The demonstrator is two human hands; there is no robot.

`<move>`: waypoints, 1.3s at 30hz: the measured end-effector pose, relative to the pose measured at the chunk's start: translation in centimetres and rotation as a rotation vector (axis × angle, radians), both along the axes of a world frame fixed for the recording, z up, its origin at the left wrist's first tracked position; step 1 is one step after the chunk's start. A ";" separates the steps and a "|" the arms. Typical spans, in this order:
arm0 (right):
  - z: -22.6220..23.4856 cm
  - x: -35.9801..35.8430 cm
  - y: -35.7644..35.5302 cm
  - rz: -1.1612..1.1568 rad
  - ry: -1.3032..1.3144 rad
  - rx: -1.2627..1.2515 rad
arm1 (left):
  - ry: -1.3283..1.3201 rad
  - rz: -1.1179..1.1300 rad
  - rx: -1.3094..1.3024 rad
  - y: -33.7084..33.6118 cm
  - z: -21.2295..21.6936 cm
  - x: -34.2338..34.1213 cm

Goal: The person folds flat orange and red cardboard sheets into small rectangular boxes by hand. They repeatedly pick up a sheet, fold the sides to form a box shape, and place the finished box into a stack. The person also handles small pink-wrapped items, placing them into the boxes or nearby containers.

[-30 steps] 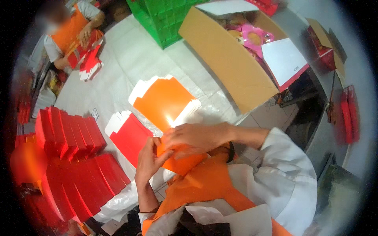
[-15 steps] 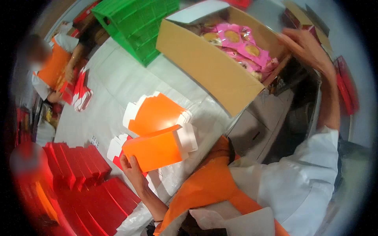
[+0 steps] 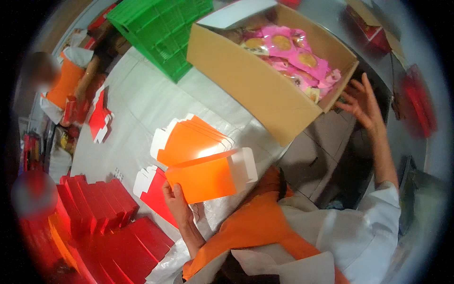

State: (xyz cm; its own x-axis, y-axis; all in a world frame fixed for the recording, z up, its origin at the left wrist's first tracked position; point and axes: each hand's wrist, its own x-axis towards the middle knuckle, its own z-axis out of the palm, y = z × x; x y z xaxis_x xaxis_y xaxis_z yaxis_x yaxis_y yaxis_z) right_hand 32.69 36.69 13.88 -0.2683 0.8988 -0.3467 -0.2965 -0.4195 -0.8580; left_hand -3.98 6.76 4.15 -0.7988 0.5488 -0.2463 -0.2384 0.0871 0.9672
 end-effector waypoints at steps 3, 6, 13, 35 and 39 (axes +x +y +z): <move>-0.8 1.4 5.0 0.053 -0.184 -0.023 | 0.039 -0.154 -0.027 0.6 -0.7 0.2; -4.1 3.6 10.9 -0.098 -0.383 -0.010 | 0.103 -0.475 0.157 3.0 2.4 0.7; -5.8 2.3 11.2 -0.366 -0.112 0.289 | 0.735 -1.316 0.037 15.0 12.0 3.2; -0.9 6.6 16.0 0.283 -0.833 0.211 | 0.744 -1.508 0.226 24.5 6.6 7.7; 0.3 4.7 14.5 0.259 -0.875 0.383 | 0.702 -1.485 0.201 23.6 6.7 6.9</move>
State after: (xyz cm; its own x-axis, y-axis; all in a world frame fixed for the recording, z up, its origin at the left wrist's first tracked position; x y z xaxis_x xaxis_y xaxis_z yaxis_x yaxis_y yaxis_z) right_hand 37.42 51.15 14.18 -0.2603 0.9415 -0.2141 0.5682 -0.0299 -0.8223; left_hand 2.90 30.32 10.80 0.5011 0.8619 0.0779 0.3934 -0.3071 0.8666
